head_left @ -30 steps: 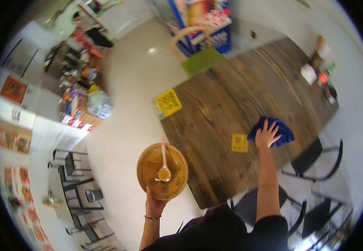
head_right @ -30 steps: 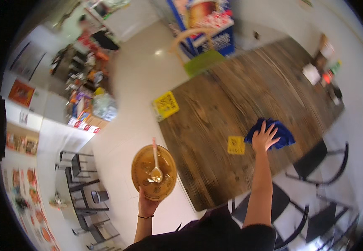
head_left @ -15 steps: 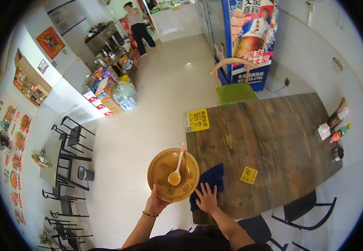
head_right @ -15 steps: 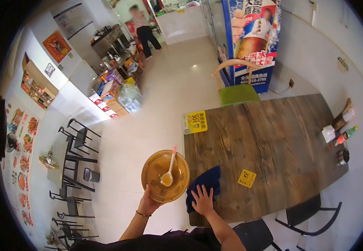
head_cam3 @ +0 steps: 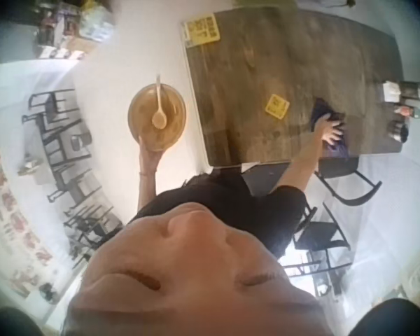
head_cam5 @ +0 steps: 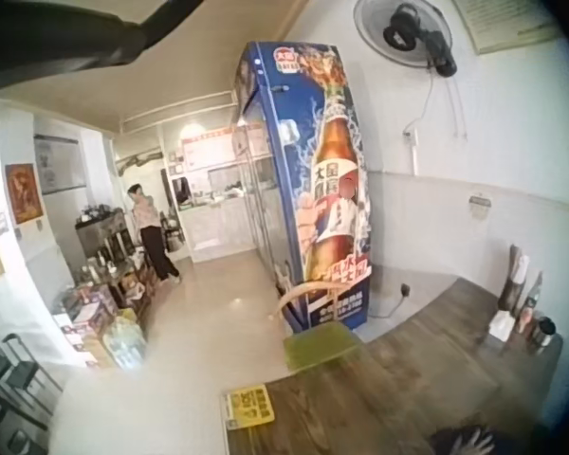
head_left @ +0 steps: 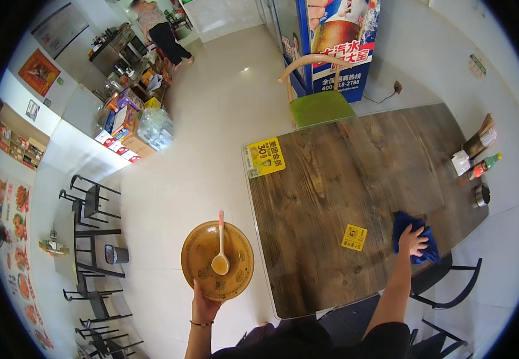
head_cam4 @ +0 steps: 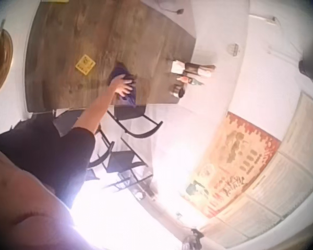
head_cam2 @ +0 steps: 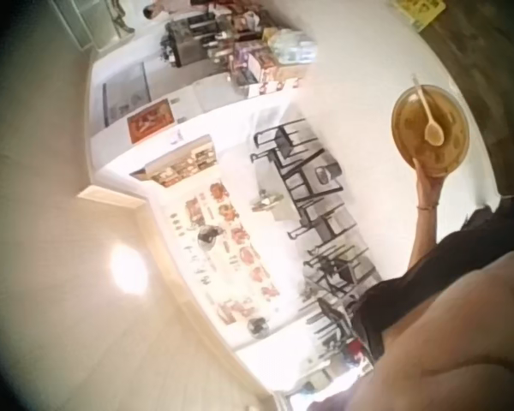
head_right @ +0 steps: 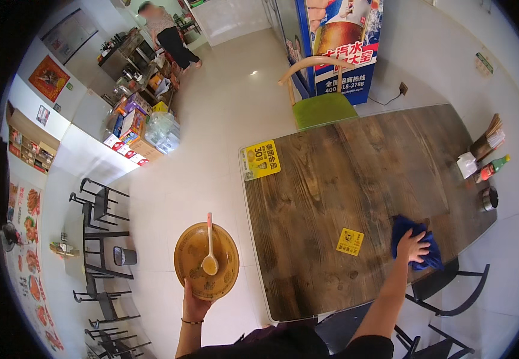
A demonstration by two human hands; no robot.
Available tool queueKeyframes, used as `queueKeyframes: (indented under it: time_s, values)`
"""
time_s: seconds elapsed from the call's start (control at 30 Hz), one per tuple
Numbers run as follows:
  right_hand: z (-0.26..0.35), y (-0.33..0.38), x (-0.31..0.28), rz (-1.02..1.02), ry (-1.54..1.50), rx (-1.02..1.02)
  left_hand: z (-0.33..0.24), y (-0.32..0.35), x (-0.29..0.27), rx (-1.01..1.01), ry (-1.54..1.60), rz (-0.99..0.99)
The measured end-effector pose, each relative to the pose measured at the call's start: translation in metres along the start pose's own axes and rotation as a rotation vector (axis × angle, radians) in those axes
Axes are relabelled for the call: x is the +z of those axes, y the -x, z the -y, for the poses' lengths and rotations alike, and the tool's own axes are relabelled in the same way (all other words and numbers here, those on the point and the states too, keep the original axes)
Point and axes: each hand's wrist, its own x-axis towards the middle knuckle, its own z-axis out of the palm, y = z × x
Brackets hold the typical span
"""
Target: The person scoops rice into a container, then walks to a dining area and wipes multiple tables with a blue cloth. They move a bowl and a small metal container while cleaning, then return to the kitchen area.
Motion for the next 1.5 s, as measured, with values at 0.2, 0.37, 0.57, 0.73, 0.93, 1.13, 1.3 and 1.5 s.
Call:
queueKeyframes:
  time_s: [0.2,0.37,0.57,0.73,0.93,1.13,1.3,1.5]
  values:
    - [0.189,0.068,-0.061,-0.033,-0.189,-0.491,0.006,-0.006,-0.012,0.019,-0.002,-0.082]
    - [0.297,0.196,-0.046,-0.005,-0.329,-1.260,0.013,-0.025,0.001,0.023,-0.049,-0.111]
    - [0.290,0.361,-0.040,0.195,-0.354,-1.856,0.014,-0.049,0.034,0.013,-0.016,-0.085]
    - [0.314,0.322,-0.035,0.201,-0.342,-2.049,0.017,-0.077,0.047,0.006,0.005,-0.106]
    - [0.356,0.125,-0.038,0.036,-0.327,-1.394,0.026,-0.114,0.082,-0.029,-0.049,-0.103]
    - [0.218,-0.096,-0.039,-0.054,-0.284,-0.681,0.036,-0.136,0.110,-0.105,-0.129,-0.010]
    - [0.052,-0.165,-0.021,-0.065,-0.229,-0.185,0.045,-0.145,0.112,-0.161,-0.170,0.058]
    - [-0.069,-0.136,0.000,-0.110,-0.211,-0.024,0.052,-0.147,0.116,-0.238,-0.184,0.154]
